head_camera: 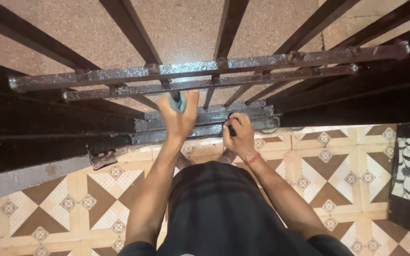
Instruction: The person cleans a metal gate by wiping the bars and frame with a cloth.
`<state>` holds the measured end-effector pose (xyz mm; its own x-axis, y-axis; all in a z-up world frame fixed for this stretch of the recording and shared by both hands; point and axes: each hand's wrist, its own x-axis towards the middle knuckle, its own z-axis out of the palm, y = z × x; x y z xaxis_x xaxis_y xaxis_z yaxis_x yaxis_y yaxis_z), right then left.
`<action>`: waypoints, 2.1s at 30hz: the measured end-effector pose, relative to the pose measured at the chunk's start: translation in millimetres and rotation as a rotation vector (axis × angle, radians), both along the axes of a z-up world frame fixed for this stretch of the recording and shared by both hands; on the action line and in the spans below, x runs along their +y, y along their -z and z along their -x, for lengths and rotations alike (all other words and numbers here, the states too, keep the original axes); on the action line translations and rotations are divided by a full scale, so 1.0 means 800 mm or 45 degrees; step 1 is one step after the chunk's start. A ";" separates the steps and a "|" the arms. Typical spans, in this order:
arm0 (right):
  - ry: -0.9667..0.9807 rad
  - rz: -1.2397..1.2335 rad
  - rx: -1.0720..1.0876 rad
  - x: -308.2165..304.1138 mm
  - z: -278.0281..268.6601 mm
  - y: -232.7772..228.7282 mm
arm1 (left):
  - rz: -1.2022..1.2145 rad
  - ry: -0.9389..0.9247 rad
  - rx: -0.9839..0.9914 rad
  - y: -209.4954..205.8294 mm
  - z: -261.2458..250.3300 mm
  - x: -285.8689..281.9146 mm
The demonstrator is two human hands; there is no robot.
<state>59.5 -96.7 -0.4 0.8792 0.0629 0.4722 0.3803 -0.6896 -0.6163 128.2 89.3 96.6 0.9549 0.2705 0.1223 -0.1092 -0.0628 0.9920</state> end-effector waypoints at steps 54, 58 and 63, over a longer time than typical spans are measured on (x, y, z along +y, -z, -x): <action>-0.040 0.059 0.020 0.000 -0.015 -0.011 | -0.238 -0.430 -0.245 0.082 0.035 0.026; -0.025 0.054 0.002 0.007 -0.020 -0.010 | 0.211 -0.392 -0.297 0.042 0.019 0.033; -0.027 0.067 -0.043 0.018 -0.012 0.000 | 0.294 -0.368 -0.580 -0.029 0.009 0.061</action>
